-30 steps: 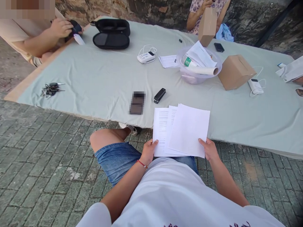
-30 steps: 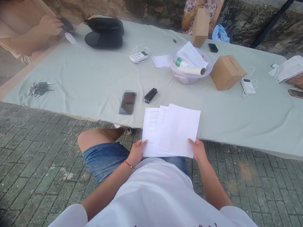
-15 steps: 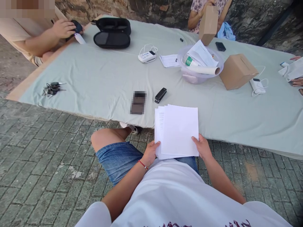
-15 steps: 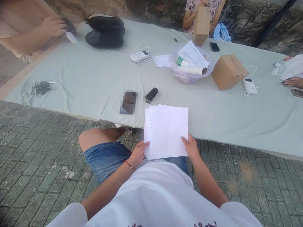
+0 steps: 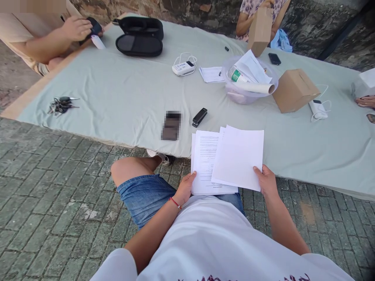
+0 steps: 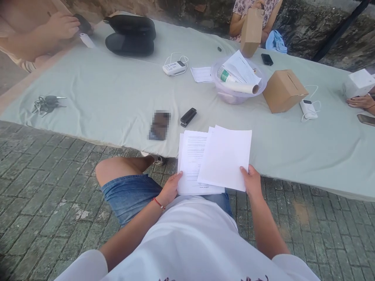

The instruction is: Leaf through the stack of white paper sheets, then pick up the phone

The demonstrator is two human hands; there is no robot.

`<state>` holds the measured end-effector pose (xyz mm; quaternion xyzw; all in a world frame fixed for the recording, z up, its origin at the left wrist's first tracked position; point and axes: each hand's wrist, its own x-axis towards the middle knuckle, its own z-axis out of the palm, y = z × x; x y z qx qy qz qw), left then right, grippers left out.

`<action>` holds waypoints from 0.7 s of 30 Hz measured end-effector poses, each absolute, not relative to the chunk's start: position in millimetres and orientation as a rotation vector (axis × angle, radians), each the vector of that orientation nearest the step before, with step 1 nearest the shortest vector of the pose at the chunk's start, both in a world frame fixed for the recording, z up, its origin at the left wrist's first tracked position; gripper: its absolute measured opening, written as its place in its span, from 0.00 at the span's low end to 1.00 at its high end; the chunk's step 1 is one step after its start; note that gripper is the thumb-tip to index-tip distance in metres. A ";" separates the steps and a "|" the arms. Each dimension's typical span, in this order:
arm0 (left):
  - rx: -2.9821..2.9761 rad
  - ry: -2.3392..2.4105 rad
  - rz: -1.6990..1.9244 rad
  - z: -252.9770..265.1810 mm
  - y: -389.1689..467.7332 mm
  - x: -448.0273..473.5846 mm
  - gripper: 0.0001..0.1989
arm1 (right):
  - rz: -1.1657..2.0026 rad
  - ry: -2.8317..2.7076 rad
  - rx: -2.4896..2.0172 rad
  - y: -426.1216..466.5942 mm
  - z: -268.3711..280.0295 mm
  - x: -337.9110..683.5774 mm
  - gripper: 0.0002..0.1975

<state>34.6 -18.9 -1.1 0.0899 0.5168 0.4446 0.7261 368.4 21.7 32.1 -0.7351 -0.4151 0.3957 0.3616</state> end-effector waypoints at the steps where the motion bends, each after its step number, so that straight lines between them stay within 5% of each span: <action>1: 0.234 1.135 0.954 0.5 -19.5 33.7 0.22 | 1.053 -1.083 -1.888 21.9 32.2 364.6 0.25; 10: 0.424 1.113 0.906 11.3 -18.6 25.5 0.24 | 1.263 -1.238 -1.822 20.3 27.9 316.7 0.22; 21: 0.210 1.058 0.918 1.6 -19.9 33.9 0.23 | 0.987 -1.225 -1.962 18.0 19.6 341.1 0.24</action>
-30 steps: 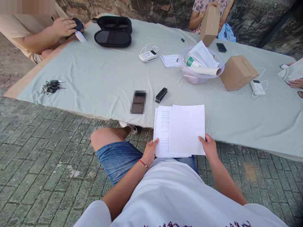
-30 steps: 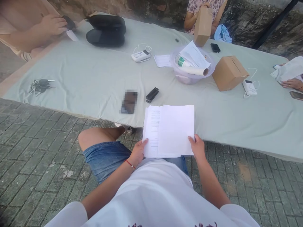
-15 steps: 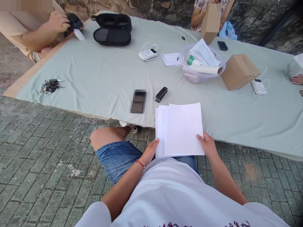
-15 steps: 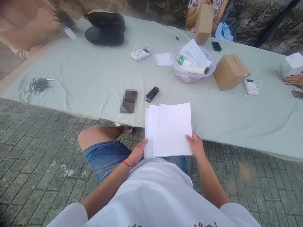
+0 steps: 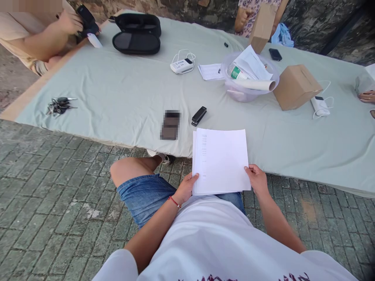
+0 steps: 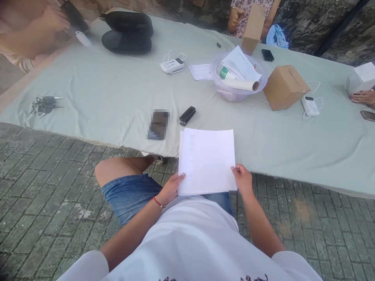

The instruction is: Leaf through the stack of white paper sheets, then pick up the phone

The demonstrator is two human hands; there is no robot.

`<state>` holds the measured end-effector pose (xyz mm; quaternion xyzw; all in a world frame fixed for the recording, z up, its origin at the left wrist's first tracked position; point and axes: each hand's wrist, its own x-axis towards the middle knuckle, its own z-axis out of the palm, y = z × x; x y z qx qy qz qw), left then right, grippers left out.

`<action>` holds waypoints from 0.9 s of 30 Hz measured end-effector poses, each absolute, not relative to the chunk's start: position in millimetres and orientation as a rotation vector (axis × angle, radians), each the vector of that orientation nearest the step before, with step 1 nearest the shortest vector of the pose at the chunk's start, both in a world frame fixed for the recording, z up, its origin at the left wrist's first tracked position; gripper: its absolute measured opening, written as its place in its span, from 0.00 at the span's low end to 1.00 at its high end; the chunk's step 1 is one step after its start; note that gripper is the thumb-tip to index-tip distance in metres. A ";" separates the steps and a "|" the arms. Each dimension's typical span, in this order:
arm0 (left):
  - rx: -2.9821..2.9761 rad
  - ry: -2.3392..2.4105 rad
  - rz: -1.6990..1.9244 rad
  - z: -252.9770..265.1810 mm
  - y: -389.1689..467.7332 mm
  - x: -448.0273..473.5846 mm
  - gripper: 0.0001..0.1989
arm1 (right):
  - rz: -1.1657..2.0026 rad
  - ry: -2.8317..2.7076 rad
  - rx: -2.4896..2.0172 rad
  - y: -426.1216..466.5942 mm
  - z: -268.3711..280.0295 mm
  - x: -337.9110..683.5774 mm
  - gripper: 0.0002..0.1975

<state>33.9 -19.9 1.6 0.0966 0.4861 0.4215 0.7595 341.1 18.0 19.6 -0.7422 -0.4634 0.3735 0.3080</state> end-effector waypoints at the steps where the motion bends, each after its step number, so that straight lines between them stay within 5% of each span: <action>1: 0.193 1.054 0.918 1.4 -19.5 34.2 0.23 | 0.963 -1.217 -1.971 18.5 19.4 345.3 0.24; 15: 0.079 0.811 0.791 21.1 -19.5 25.6 0.30 | 1.137 -1.202 -1.891 22.2 20.8 321.2 0.20; 27: 0.055 0.943 0.735 7.0 -20.6 37.0 0.23 | 1.024 -1.298 -1.982 4.7 15.9 313.2 0.20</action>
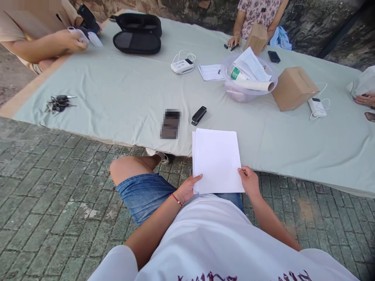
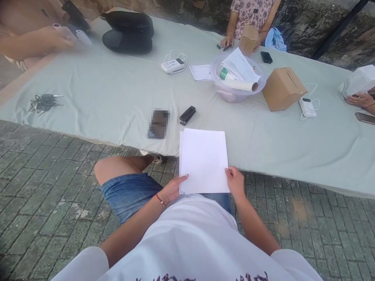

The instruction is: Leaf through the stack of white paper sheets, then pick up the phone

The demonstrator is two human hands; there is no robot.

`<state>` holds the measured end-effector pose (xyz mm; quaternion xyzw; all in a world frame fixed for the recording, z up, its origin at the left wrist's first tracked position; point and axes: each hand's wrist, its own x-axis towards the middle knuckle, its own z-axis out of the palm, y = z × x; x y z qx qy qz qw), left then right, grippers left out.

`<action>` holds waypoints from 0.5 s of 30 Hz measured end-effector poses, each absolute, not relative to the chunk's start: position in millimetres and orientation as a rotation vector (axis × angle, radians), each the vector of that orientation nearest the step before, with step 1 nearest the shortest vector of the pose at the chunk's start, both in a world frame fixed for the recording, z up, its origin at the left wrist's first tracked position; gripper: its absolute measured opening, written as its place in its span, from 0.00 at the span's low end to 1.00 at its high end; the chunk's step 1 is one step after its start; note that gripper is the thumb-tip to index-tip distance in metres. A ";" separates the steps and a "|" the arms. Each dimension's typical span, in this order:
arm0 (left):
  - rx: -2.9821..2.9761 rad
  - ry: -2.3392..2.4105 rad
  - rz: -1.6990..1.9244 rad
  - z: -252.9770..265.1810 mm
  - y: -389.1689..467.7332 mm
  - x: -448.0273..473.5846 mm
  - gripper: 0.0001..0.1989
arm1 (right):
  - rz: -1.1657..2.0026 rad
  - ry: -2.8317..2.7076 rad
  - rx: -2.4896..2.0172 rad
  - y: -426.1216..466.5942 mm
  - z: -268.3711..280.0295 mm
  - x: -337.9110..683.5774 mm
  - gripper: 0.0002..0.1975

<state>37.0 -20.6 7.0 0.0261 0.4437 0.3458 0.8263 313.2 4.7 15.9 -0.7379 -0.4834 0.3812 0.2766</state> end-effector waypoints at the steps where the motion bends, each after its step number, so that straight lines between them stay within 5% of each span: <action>1: 0.058 0.951 0.735 6.4 -21.0 37.9 0.23 | 1.009 -1.309 -1.992 4.1 16.1 313.2 0.20; 8: 0.039 1.015 0.759 -1.6 -21.8 37.0 0.21 | 0.776 -1.642 -2.199 -0.1 21.1 326.2 0.19; 15: 0.091 0.918 0.657 -4.5 -21.5 28.8 0.22 | 1.118 -1.534 -2.093 -11.4 15.4 322.1 0.22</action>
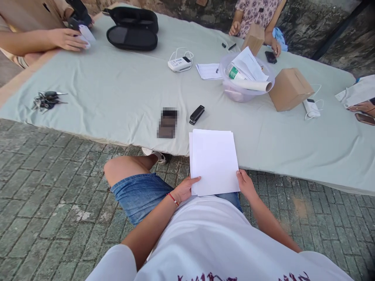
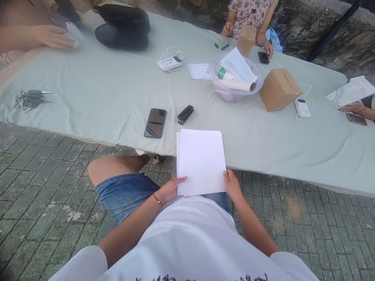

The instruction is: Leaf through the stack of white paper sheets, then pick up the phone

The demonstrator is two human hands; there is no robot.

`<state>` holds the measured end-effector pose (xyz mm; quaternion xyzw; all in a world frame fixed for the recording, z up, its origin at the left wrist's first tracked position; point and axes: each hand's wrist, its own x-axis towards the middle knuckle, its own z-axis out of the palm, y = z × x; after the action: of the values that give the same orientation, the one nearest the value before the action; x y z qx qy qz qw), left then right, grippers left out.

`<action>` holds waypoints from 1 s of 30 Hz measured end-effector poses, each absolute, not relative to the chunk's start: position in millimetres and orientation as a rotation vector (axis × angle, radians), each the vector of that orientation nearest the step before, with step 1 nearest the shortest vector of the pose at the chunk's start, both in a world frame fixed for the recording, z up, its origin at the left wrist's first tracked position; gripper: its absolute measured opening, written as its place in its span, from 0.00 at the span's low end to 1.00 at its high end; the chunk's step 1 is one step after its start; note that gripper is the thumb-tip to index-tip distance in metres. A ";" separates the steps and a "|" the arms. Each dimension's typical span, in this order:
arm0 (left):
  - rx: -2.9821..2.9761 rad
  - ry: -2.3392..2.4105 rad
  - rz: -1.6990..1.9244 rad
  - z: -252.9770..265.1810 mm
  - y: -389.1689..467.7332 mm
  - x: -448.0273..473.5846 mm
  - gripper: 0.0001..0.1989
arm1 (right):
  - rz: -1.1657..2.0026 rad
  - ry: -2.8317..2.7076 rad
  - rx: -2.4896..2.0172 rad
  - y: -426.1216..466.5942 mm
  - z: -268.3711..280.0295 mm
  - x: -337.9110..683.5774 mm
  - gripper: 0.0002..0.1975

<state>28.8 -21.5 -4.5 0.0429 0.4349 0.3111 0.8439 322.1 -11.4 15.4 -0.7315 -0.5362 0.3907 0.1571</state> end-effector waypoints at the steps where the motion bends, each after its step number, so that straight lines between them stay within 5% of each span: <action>1: 0.116 0.883 0.647 -5.2 -17.9 25.4 0.23 | 1.161 -1.516 -2.051 -11.6 13.7 318.9 0.22; 10: 0.208 0.852 0.808 -18.8 26.3 16.2 0.23 | 1.427 -1.268 -1.935 2.4 1.7 315.6 0.23; 25: 0.246 0.999 0.905 2.5 37.2 43.6 0.24 | 1.393 -2.060 -1.899 35.9 42.8 335.3 0.14; 30: 0.484 1.082 0.828 14.3 38.3 51.9 0.25 | 0.780 -2.093 -2.060 101.4 74.6 329.5 0.16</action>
<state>51.9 38.3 14.3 0.2214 0.4953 0.3790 0.7497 329.5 101.4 74.6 -0.6770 -0.6879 0.2564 0.0514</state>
